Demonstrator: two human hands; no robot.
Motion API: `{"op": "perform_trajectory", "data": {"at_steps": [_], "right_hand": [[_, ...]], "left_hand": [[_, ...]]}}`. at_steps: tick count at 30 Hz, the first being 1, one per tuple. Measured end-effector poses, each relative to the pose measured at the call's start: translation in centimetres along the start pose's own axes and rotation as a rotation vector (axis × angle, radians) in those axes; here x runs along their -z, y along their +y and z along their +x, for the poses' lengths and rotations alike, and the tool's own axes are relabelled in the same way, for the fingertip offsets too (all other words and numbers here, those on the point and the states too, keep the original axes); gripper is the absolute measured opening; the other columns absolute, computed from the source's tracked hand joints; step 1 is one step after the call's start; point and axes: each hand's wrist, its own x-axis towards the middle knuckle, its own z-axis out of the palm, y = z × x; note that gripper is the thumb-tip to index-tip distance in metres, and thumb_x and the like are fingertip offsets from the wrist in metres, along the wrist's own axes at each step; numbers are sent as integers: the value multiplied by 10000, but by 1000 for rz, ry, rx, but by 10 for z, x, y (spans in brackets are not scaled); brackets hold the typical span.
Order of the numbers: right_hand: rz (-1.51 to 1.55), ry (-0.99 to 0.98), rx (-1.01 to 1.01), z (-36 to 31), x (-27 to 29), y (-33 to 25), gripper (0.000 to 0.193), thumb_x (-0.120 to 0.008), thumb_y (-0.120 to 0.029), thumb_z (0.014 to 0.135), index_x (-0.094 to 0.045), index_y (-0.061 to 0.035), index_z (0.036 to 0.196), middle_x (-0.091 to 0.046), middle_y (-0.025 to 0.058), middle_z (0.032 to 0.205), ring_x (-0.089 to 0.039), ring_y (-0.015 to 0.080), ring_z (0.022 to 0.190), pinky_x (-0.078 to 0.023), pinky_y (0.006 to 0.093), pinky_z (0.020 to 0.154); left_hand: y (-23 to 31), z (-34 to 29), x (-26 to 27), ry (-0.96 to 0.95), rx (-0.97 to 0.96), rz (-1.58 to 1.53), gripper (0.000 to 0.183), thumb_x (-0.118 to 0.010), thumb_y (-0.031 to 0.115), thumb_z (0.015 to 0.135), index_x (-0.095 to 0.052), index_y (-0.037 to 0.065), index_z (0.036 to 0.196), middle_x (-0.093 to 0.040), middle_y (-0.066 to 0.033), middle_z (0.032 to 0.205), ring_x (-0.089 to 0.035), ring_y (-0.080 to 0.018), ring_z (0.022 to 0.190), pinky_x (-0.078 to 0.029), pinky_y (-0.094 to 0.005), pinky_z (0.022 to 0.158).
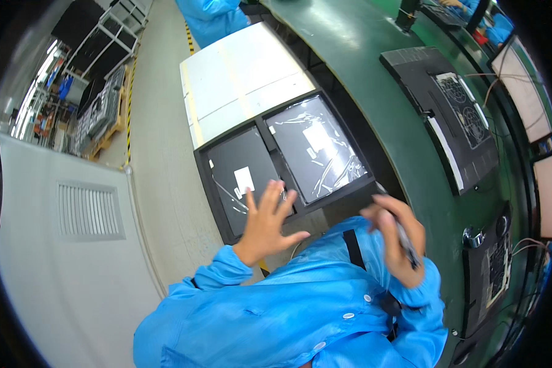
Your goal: Plugging cables into electronic tablets for testing and marking them with a pen.
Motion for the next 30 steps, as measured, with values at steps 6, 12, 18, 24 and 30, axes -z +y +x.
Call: {"op": "perform_trajectory", "data": {"at_steps": [6,12,18,24,30], "right_hand": [[-196,409,-34,-119,87,-19,316,-559,-179,1178,-664,15,1405,-761,175,1051,-701,196,826,-583,346,754],[-370,753,-165,-209,118,-15,313,-486,-113,1198,-615,27,1447,-785,191,1094,-710,201,860,-594,370,809],[-901,852,-67,-183,179,-7,522,-873,-103,961,-657,-23,1429,-769,177,1169,-768,337,1065,-600,418,937],[-1007,529,-51,-134,225,32,618,-890,-323,937,-652,-103,1463,-716,153,1217,-681,384,1104,-528,483,958],[-1109,506,80,-123,227,51,476,-851,-280,966,-703,-99,1381,-724,100,1203,-683,334,1089,-502,460,967]], "left_hand": [[-23,36,-24,-128,68,235,790,-751,477,1025,-505,113,1682,-344,-221,1802,-318,-481,1660,-220,-812,1261],[-152,169,-10,10,17,321,715,-745,385,1031,-552,39,1627,-468,-241,1729,-428,-432,1609,-418,-612,1216],[-143,314,-29,492,244,259,530,-731,340,1079,-655,-7,1471,-632,-240,1513,-577,-411,1435,-443,-534,1211],[26,269,-165,268,-141,-507,546,-783,147,995,-609,-93,1454,-628,-277,1410,-591,-423,1346,-423,-490,1212],[55,235,-183,114,-33,-625,484,-827,85,961,-634,-61,1381,-659,-180,1368,-641,-317,1287,-485,-403,1147]]}}
